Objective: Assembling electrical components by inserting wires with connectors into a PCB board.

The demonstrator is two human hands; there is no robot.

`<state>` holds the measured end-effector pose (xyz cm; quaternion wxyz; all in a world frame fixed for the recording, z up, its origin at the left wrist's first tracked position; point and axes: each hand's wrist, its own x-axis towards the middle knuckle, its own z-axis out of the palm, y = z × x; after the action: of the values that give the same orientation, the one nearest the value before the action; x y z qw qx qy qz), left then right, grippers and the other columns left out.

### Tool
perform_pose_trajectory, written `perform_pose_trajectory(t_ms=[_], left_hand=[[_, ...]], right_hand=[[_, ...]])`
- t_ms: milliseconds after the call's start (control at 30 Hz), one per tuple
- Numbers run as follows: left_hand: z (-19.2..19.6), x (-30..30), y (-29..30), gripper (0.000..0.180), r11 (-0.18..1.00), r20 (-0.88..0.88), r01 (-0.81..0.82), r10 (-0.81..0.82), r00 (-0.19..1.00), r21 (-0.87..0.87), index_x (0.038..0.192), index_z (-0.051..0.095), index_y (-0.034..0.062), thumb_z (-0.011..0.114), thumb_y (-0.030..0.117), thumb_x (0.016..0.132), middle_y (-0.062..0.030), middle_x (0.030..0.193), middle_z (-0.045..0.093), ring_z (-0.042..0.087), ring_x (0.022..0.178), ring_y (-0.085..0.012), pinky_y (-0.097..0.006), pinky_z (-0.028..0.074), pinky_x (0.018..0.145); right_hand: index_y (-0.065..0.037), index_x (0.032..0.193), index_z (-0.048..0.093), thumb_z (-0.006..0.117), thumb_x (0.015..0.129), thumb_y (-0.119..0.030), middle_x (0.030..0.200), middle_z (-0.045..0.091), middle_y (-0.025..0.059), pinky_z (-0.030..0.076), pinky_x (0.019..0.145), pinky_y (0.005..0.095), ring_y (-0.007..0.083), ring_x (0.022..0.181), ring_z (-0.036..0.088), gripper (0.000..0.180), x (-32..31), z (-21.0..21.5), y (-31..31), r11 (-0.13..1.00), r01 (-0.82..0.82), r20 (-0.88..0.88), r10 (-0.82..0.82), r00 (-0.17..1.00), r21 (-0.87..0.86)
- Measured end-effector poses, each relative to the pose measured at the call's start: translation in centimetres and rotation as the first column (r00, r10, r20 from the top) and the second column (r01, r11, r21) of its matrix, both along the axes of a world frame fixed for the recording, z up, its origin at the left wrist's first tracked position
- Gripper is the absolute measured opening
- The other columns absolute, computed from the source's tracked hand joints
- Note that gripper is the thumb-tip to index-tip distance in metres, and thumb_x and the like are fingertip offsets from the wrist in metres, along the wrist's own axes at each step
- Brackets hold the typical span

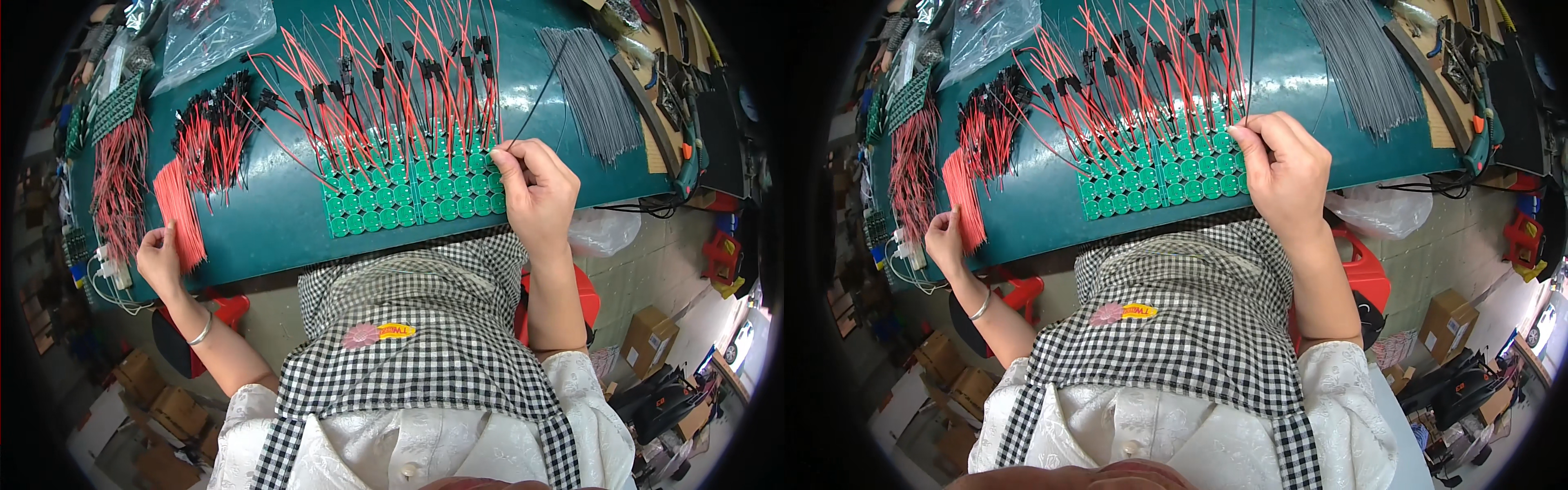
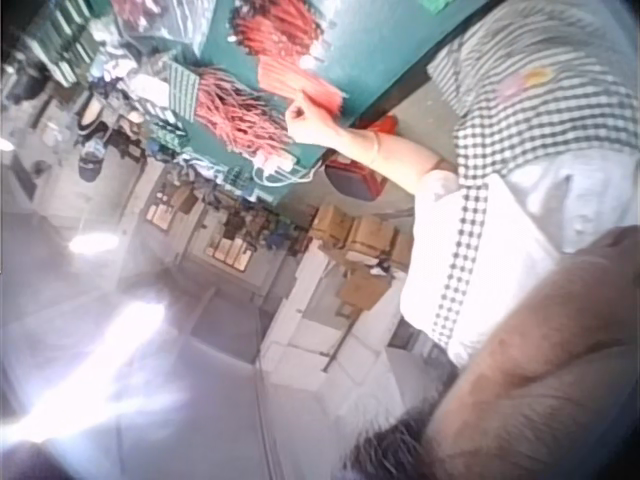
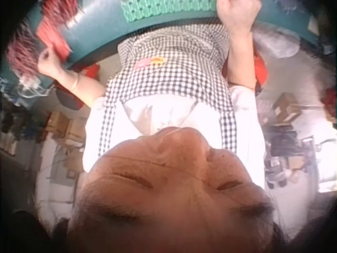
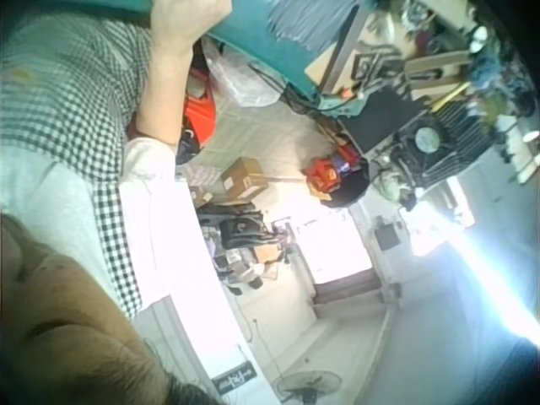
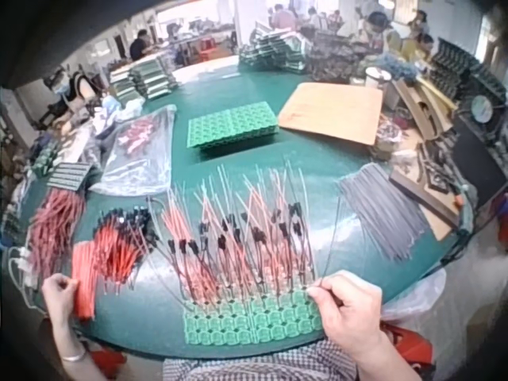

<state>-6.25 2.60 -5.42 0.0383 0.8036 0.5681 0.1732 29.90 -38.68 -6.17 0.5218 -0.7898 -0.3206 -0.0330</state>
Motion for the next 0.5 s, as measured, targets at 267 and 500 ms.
perform_pose_trajectory(t_ms=[267,500], left_hand=[[0.8,0.1,-0.5,0.031,0.998,0.126,-0.051,0.055,0.991,-0.034,0.087,0.077,0.0009,0.083,0.031,0.084,-0.0020,0.064,0.065,0.054,0.060,-0.0089,-0.028,0.046,0.060],[2.8,2.2,-3.0,0.020,0.998,0.634,0.067,-0.057,0.771,0.009,0.091,0.075,-0.0016,0.077,0.018,0.092,-0.0047,0.077,0.071,0.051,0.061,-0.0039,-0.019,0.036,0.056]], right_hand=[[0.002,0.082,0.067,0.077,0.086,-0.005,0.069,0.058,0.0079,0.042,0.049,0.0288,0.0150,0.052,0.053,0.013,-0.2,0.1,0.5,0.998,-0.020,0.001,0.020,1.000,-0.059],[0.001,0.081,0.067,0.079,0.085,-0.007,0.069,0.058,0.0077,0.043,0.048,0.0285,0.0144,0.053,0.055,0.015,-0.2,0.1,1.0,0.997,-0.035,-0.002,0.035,0.999,-0.063]])
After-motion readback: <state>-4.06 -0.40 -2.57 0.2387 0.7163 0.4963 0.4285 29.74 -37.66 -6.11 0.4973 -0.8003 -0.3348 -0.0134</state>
